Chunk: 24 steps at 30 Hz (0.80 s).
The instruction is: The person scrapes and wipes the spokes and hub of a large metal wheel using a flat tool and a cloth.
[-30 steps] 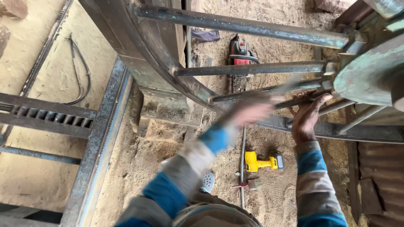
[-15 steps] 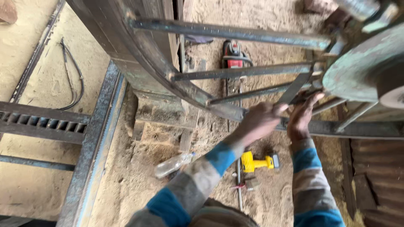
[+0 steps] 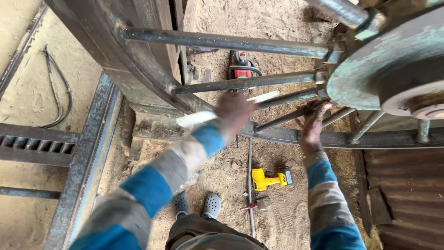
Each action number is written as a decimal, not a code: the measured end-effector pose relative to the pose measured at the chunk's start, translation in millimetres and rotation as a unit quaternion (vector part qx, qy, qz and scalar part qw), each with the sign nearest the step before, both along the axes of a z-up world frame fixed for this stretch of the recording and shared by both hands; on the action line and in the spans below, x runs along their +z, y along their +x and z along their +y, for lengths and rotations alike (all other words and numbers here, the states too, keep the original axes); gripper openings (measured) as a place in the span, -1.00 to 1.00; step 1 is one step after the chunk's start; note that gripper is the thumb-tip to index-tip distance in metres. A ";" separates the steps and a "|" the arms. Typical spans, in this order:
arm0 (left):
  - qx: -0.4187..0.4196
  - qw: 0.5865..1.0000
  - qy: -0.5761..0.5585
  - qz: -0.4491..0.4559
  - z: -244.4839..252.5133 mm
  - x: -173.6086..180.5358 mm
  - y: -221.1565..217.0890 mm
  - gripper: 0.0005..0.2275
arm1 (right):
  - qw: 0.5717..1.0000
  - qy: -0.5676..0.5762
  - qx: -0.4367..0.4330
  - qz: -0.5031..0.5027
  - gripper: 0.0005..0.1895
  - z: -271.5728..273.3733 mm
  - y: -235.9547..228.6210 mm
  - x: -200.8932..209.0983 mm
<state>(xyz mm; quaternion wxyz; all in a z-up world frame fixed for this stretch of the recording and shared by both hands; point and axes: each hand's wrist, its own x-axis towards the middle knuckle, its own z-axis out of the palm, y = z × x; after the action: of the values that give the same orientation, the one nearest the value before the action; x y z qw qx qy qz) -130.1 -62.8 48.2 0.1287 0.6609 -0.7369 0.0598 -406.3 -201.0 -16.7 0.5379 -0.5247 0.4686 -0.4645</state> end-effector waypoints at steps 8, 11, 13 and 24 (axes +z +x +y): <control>-0.083 0.970 0.073 0.216 -12.0 18.8 2.3 -0.47 | 1.000 -0.024 -0.013 -0.012 0.29 7.8 0.1 4.5; -0.056 0.995 0.018 0.082 -18.9 29.0 -11.3 -0.50 | 1.000 -0.017 -0.014 0.001 0.32 0.0 2.3 0.0; -0.039 0.991 -0.048 -0.116 -12.4 19.1 7.9 -0.82 | 1.000 -0.017 -0.023 0.005 0.32 -1.4 -5.3 -1.4; 0.009 0.990 0.048 -0.134 7.8 -42.9 40.3 -0.83 | 0.999 -0.026 -0.010 -0.017 0.08 0.1 -4.1 -3.2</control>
<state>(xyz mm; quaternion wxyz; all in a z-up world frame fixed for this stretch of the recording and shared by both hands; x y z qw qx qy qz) -89.7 -55.0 5.3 -0.0038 0.6590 -0.7436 0.1133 -410.3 -200.9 -19.9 0.5268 -0.5259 0.4528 -0.4908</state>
